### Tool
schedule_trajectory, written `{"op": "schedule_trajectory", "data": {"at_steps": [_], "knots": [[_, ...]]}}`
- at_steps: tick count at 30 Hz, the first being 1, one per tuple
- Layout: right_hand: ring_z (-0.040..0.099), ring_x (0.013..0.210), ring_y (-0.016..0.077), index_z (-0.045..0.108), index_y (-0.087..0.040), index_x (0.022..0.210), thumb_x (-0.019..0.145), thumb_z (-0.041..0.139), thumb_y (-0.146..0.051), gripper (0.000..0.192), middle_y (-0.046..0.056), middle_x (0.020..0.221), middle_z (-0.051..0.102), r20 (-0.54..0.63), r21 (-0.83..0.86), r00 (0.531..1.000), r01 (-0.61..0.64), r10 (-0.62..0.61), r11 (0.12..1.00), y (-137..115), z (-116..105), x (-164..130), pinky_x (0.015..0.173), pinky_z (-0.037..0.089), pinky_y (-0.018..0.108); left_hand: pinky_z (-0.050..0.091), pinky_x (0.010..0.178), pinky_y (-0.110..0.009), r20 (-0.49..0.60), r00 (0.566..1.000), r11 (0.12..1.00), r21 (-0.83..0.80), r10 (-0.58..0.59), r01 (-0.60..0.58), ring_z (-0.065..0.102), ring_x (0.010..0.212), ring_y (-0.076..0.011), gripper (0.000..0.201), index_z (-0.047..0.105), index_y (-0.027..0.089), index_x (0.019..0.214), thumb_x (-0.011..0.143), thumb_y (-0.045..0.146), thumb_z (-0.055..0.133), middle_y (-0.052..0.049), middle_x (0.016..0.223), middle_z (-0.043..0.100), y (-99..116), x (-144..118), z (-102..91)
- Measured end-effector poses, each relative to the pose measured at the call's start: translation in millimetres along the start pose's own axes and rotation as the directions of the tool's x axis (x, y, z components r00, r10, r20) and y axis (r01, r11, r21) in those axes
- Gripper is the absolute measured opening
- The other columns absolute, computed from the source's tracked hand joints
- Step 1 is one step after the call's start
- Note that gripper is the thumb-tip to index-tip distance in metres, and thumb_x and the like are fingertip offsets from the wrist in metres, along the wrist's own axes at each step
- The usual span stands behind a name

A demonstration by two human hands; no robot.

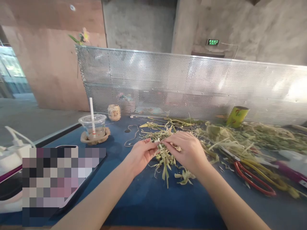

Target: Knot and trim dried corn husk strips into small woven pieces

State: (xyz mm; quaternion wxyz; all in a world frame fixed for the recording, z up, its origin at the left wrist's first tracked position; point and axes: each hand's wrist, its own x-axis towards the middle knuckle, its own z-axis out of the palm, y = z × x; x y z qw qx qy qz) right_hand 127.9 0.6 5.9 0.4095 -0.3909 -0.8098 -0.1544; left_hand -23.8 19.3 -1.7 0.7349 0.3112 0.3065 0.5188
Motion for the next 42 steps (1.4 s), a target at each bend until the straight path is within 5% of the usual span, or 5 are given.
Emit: {"op": "schedule_trajectory", "data": {"at_steps": [6, 19, 29, 36, 42], "knots": [[0.056, 0.057, 0.0119, 0.064, -0.022, 0.07, 0.074, 0.055, -0.022, 0.01, -0.001, 0.064, 0.064, -0.01, 0.16, 0.965, -0.258, 0.263, 0.953, -6.9, 1.8, -0.1, 0.058, 0.045, 0.025, 0.048, 0.055, -0.018, -0.012, 1.0, 1.0, 0.017, 0.003, -0.003, 0.057, 0.052, -0.008, 0.022, 0.043, 0.016, 0.065, 0.067, -0.004, 0.053, -0.002, 0.061, 0.061, -1.4, 0.4, -0.2], [0.058, 0.069, 0.0135, 0.065, -0.021, 0.076, 0.083, 0.046, -0.019, 0.02, 0.002, 0.073, 0.066, 0.18, -0.074, 0.955, 0.251, -0.235, 0.965, 8.9, -15.1, -3.4, 0.067, 0.044, 0.028, 0.052, 0.063, -0.027, -0.015, 0.994, 0.994, 0.013, -0.106, 0.106, 0.057, 0.056, -0.0113, 0.014, 0.052, 0.011, 0.065, 0.068, -0.002, 0.051, -0.005, 0.065, 0.058, -1.4, 1.5, -4.4], [0.054, 0.06, 0.0106, 0.066, -0.022, 0.072, 0.076, 0.058, -0.025, 0.009, 0.001, 0.068, 0.062, 0.122, 0.466, 0.99, -0.124, 0.075, 0.876, 8.7, -1.1, 2.1, 0.048, 0.044, 0.022, 0.048, 0.053, -0.023, 0.001, 0.996, 0.995, 0.044, -0.088, 0.088, 0.054, 0.05, -0.0095, 0.018, 0.048, 0.014, 0.06, 0.063, -0.003, 0.052, -0.001, 0.06, 0.054, -5.2, 2.2, -6.4], [0.056, 0.067, 0.0111, 0.068, -0.022, 0.078, 0.078, 0.055, -0.021, 0.013, 0.004, 0.082, 0.06, 0.007, 0.441, 0.998, 0.052, -0.061, 0.896, 12.7, 3.0, 0.4, 0.058, 0.048, 0.025, 0.046, 0.053, -0.022, -0.001, 0.997, 0.995, 0.067, -0.076, 0.076, 0.052, 0.048, -0.0079, 0.021, 0.044, 0.015, 0.062, 0.062, -0.003, 0.053, 0.001, 0.056, 0.053, -4.5, -0.3, -3.2], [0.058, 0.071, 0.0137, 0.064, -0.021, 0.072, 0.076, 0.056, -0.023, 0.009, 0.004, 0.079, 0.062, 0.064, 0.464, 0.981, -0.194, 0.186, 0.864, 11.8, 9.8, -0.4, 0.055, 0.047, 0.025, 0.041, 0.059, -0.021, 0.015, 0.977, 0.945, 0.252, 0.211, -0.208, 0.057, 0.059, -0.0106, 0.035, 0.038, 0.018, 0.08, 0.06, 0.005, 0.064, 0.003, 0.056, 0.06, -1.5, -3.6, -0.9]]}}
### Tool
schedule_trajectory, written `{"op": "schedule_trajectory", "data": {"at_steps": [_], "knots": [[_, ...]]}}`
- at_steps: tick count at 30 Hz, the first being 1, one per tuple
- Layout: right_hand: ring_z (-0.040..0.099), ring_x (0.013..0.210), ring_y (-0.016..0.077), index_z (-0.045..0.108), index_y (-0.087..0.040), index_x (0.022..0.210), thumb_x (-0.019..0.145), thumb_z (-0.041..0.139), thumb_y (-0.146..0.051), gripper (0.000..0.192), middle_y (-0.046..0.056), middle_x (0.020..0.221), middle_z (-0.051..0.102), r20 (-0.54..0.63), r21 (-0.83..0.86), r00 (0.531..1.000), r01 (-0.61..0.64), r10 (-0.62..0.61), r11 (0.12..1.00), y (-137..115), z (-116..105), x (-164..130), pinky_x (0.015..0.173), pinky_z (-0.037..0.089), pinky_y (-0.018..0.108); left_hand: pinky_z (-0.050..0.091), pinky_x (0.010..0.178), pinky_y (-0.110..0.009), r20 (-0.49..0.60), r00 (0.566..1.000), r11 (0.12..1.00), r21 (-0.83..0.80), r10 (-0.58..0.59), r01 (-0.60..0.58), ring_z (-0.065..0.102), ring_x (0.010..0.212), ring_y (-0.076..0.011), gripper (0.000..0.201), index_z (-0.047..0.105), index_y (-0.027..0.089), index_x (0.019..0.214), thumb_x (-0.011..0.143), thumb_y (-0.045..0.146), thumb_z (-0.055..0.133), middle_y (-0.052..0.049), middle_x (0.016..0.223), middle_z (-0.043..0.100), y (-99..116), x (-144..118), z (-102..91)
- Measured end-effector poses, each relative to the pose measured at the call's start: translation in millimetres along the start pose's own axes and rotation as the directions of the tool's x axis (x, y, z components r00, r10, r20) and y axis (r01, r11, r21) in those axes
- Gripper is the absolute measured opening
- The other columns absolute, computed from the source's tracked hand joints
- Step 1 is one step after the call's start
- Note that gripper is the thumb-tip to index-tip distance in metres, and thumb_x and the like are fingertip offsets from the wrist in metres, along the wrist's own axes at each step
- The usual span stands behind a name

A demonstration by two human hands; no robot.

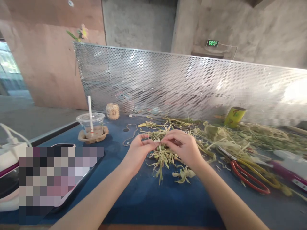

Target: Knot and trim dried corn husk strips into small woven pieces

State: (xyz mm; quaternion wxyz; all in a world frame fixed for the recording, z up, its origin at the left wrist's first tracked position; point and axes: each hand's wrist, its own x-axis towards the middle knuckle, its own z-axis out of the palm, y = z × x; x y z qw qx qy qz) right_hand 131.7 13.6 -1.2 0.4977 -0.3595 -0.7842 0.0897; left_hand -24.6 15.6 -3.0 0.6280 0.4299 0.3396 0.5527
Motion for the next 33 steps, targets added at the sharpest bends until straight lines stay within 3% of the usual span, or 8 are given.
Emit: {"op": "schedule_trajectory", "data": {"at_steps": [3, 7, 10, 12, 15, 17, 22, 33], "knots": [[0.055, 0.06, 0.0118, 0.062, -0.019, 0.069, 0.074, 0.058, -0.026, 0.009, 0.002, 0.069, 0.06, 0.001, 0.099, 0.981, -0.191, 0.192, 0.977, 2.0, 2.5, 0.5, 0.052, 0.046, 0.024, 0.039, 0.06, -0.021, 0.021, 0.986, 0.974, 0.154, 0.163, -0.165, 0.054, 0.056, -0.0089, 0.039, 0.035, 0.019, 0.083, 0.061, 0.01, 0.067, 0.006, 0.053, 0.058, 1.8, -2.1, 0.4], [0.056, 0.059, 0.0111, 0.06, -0.018, 0.077, 0.071, 0.061, -0.027, 0.011, 0.001, 0.067, 0.06, 0.0, 0.222, 0.965, -0.257, 0.263, 0.941, 1.7, 5.7, 0.1, 0.055, 0.048, 0.024, 0.039, 0.057, -0.021, 0.089, 0.976, 0.957, 0.198, 0.199, -0.213, 0.052, 0.054, -0.0079, 0.039, 0.032, 0.021, 0.082, 0.064, 0.013, 0.066, 0.007, 0.054, 0.058, 1.7, -3.6, 0.0], [0.058, 0.062, 0.0112, 0.059, -0.019, 0.079, 0.071, 0.062, -0.025, 0.01, 0.001, 0.068, 0.06, -0.07, 0.169, 0.982, -0.164, 0.178, 0.972, -0.8, 6.5, -1.3, 0.056, 0.05, 0.023, 0.038, 0.057, -0.02, 0.109, 0.975, 0.959, 0.191, 0.191, -0.209, 0.051, 0.053, -0.0071, 0.039, 0.032, 0.021, 0.083, 0.065, 0.014, 0.065, 0.008, 0.054, 0.058, -0.6, -2.4, -1.0], [0.057, 0.063, 0.0113, 0.061, -0.019, 0.075, 0.074, 0.059, -0.022, 0.004, 0.001, 0.069, 0.061, -0.106, 0.028, 0.994, -0.029, 0.032, 0.999, -2.6, 5.2, -2.2, 0.057, 0.049, 0.024, 0.038, 0.059, -0.02, 0.107, 0.976, 0.966, 0.156, 0.191, -0.206, 0.052, 0.056, -0.0068, 0.039, 0.033, 0.02, 0.084, 0.065, 0.014, 0.065, 0.008, 0.054, 0.058, -2.6, -0.9, -2.0], [0.059, 0.069, 0.0122, 0.065, -0.019, 0.076, 0.078, 0.055, -0.017, 0.01, 0.003, 0.075, 0.064, -0.08, -0.127, 0.98, 0.173, -0.184, 0.977, -4.3, 1.2, -2.6, 0.064, 0.05, 0.026, 0.04, 0.063, -0.021, 0.083, 0.981, 0.979, 0.091, 0.174, -0.181, 0.054, 0.059, -0.0072, 0.038, 0.033, 0.02, 0.084, 0.065, 0.013, 0.066, 0.007, 0.055, 0.059, -4.5, 1.0, -3.7], [0.06, 0.072, 0.0126, 0.066, -0.018, 0.079, 0.078, 0.055, -0.016, 0.011, 0.005, 0.077, 0.065, -0.043, -0.147, 0.968, 0.237, -0.246, 0.96, -4.5, -1.7, -2.3, 0.067, 0.051, 0.027, 0.04, 0.065, -0.022, 0.069, 0.985, 0.984, 0.064, 0.161, -0.165, 0.055, 0.06, -0.0073, 0.038, 0.033, 0.02, 0.084, 0.064, 0.013, 0.066, 0.006, 0.055, 0.06, -4.5, 1.5, -4.4], [0.06, 0.078, 0.0123, 0.066, -0.017, 0.086, 0.079, 0.054, -0.014, 0.014, 0.005, 0.082, 0.066, 0.05, -0.152, 0.965, 0.264, -0.259, 0.953, -3.8, -6.0, -1.2, 0.072, 0.051, 0.025, 0.039, 0.063, -0.02, 0.045, 0.985, 0.983, 0.065, 0.168, -0.171, 0.054, 0.058, -0.0063, 0.039, 0.032, 0.02, 0.083, 0.064, 0.011, 0.065, 0.008, 0.053, 0.059, -2.9, 1.6, -3.6], [0.056, 0.079, 0.0139, 0.063, -0.014, 0.087, 0.081, 0.049, -0.013, 0.016, 0.007, 0.083, 0.062, 0.089, -0.309, 0.957, 0.289, -0.275, 0.906, -2.4, -3.9, -2.8, 0.072, 0.05, 0.027, 0.04, 0.064, -0.022, 0.028, 0.982, 0.979, 0.076, 0.188, -0.189, 0.056, 0.058, -0.0073, 0.042, 0.032, 0.02, 0.083, 0.062, 0.012, 0.067, 0.007, 0.055, 0.062, -9.6, 2.2, -0.6]]}}
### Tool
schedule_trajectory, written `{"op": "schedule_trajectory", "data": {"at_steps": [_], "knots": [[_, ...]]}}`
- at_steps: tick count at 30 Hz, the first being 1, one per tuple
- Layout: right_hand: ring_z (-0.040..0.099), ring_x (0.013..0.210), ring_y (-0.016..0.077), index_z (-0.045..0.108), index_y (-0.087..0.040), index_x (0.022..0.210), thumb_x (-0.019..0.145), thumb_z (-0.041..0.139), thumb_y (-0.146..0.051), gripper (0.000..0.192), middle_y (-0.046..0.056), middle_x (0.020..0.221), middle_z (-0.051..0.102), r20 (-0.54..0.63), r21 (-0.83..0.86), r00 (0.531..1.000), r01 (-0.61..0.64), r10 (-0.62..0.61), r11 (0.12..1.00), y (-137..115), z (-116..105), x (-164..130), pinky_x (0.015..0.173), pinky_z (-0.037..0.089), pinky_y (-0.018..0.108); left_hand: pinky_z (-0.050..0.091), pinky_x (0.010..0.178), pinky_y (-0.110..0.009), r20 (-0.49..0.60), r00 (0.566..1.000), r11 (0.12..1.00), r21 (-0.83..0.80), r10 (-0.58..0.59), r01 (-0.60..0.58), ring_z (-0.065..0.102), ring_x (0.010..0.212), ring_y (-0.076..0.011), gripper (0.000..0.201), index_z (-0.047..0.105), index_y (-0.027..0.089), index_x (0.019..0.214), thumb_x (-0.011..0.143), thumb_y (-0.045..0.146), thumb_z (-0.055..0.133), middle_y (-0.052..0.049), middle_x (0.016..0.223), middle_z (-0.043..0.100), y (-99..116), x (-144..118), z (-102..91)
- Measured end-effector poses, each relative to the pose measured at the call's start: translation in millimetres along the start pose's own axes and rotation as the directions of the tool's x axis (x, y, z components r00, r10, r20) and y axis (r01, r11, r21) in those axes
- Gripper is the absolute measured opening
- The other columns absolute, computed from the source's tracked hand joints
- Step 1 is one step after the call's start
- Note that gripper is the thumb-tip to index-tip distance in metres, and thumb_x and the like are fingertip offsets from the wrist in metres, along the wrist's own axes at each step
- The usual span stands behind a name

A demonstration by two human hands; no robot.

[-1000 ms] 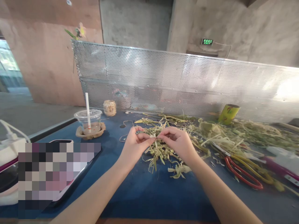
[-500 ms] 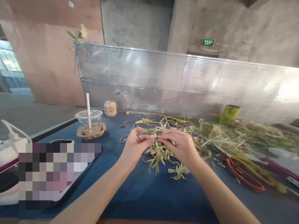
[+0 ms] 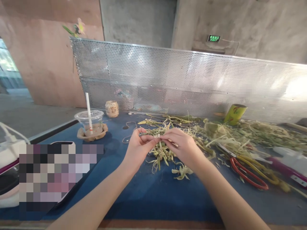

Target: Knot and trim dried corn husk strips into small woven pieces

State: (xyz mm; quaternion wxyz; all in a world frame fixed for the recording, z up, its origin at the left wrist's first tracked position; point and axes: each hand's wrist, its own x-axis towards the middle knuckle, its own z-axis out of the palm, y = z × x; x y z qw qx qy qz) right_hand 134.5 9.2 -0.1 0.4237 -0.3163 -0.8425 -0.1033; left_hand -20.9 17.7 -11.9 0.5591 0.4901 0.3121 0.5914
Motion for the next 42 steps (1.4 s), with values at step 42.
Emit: {"op": "schedule_trajectory", "data": {"at_steps": [42], "knots": [[0.056, 0.085, 0.0139, 0.064, -0.02, 0.082, 0.083, 0.049, -0.019, 0.014, 0.002, 0.086, 0.065, 0.026, -0.015, 0.988, -0.155, 0.155, 0.988, 2.7, -3.2, -1.0, 0.074, 0.047, 0.026, 0.034, 0.055, -0.023, -0.005, 0.945, 0.815, 0.508, 0.327, -0.28, 0.055, 0.064, -0.0128, 0.034, 0.036, 0.023, 0.085, 0.067, 0.025, 0.065, 0.003, 0.07, 0.061, 0.8, -6.0, -2.6]]}}
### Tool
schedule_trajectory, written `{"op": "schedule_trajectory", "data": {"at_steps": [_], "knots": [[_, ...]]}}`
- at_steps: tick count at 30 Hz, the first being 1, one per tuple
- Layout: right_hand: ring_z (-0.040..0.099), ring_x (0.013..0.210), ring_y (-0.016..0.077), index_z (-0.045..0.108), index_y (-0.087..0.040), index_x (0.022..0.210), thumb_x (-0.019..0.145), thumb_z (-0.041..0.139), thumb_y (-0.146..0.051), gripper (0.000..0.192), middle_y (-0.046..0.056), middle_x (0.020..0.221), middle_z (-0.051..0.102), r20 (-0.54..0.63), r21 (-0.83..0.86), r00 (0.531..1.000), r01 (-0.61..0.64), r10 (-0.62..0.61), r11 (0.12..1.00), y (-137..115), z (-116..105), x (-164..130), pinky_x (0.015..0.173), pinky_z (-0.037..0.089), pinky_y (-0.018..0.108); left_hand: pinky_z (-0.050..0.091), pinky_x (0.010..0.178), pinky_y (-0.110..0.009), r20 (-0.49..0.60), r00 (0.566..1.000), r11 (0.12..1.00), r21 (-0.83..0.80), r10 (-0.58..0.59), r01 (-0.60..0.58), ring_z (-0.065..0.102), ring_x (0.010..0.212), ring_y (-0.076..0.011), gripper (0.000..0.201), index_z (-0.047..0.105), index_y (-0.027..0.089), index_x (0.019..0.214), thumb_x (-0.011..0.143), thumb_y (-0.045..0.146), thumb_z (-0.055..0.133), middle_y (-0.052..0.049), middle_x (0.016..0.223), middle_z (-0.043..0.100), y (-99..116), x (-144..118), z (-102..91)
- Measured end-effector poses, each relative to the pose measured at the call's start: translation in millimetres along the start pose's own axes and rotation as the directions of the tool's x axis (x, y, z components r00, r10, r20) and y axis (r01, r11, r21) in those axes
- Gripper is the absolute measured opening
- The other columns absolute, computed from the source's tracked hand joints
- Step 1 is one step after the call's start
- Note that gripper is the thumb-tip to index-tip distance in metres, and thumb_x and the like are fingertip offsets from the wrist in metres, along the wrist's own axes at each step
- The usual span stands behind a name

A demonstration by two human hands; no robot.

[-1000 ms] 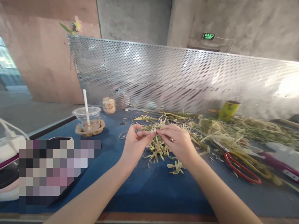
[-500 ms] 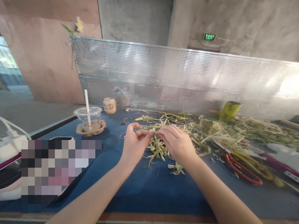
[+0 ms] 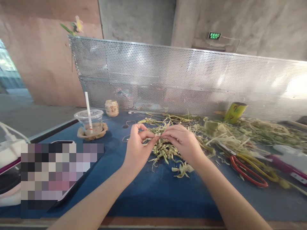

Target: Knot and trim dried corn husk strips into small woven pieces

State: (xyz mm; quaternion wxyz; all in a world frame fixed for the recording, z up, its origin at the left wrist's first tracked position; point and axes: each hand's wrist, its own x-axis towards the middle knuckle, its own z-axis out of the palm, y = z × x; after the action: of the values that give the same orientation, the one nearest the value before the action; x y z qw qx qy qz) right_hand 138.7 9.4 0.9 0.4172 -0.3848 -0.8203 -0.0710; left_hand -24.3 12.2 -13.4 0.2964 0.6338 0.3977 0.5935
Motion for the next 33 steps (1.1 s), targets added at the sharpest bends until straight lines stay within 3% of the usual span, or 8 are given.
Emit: {"op": "schedule_trajectory", "data": {"at_steps": [5, 10, 17, 24, 33], "knots": [[0.057, 0.084, 0.0151, 0.063, -0.019, 0.082, 0.085, 0.046, -0.019, 0.017, 0.003, 0.088, 0.065, 0.073, -0.093, 0.995, 0.074, -0.067, 0.993, 2.7, -4.7, 1.6, 0.073, 0.045, 0.028, 0.031, 0.049, -0.022, -0.047, 0.995, 0.985, 0.154, 0.091, -0.083, 0.058, 0.068, -0.0139, 0.026, 0.045, 0.022, 0.077, 0.065, 0.026, 0.067, -0.001, 0.086, 0.059, 0.9, -1.4, 0.2], [0.058, 0.08, 0.0142, 0.063, -0.019, 0.08, 0.085, 0.045, -0.017, 0.019, 0.0, 0.085, 0.067, 0.179, -0.154, 0.964, 0.223, -0.194, 0.963, 6.3, -15.1, 4.1, 0.072, 0.04, 0.029, 0.03, 0.048, -0.022, 0.074, 0.996, 0.994, 0.098, 0.043, -0.05, 0.058, 0.062, -0.0151, 0.033, 0.039, 0.024, 0.081, 0.065, 0.024, 0.067, 0.003, 0.064, 0.064, 1.3, 1.5, 0.0], [0.058, 0.08, 0.0126, 0.063, -0.019, 0.085, 0.086, 0.043, -0.015, 0.02, 0.001, 0.089, 0.067, 0.104, -0.21, 0.958, 0.284, -0.268, 0.935, 3.6, -12.9, 1.9, 0.074, 0.038, 0.027, 0.034, 0.049, -0.022, 0.055, 0.998, 0.999, -0.026, -0.036, 0.038, 0.051, 0.048, -0.011, 0.04, 0.034, 0.024, 0.083, 0.063, 0.026, 0.069, 0.003, 0.06, 0.065, 3.3, 3.8, 0.9], [0.058, 0.087, 0.0158, 0.063, -0.018, 0.09, 0.085, 0.044, -0.013, 0.02, 0.003, 0.097, 0.066, 0.093, -0.175, 0.977, 0.207, -0.193, 0.963, -4.0, -7.5, 1.9, 0.077, 0.04, 0.031, 0.035, 0.052, -0.022, -0.007, 0.998, 0.997, -0.058, -0.06, 0.059, 0.052, 0.05, -0.0111, 0.043, 0.034, 0.024, 0.084, 0.062, 0.027, 0.071, 0.003, 0.061, 0.067, 7.4, 3.0, -0.6], [0.058, 0.091, 0.0158, 0.065, -0.023, 0.086, 0.081, 0.053, -0.021, 0.014, 0.0, 0.09, 0.068, 0.089, 0.032, 0.995, 0.031, -0.034, 0.999, -4.2, -7.3, 2.8, 0.082, 0.045, 0.035, 0.034, 0.052, -0.023, -0.058, 0.998, 1.0, -0.018, -0.018, 0.017, 0.053, 0.051, -0.0126, 0.038, 0.039, 0.024, 0.08, 0.061, 0.027, 0.071, 0.004, 0.06, 0.065, 6.8, 1.0, -0.3]]}}
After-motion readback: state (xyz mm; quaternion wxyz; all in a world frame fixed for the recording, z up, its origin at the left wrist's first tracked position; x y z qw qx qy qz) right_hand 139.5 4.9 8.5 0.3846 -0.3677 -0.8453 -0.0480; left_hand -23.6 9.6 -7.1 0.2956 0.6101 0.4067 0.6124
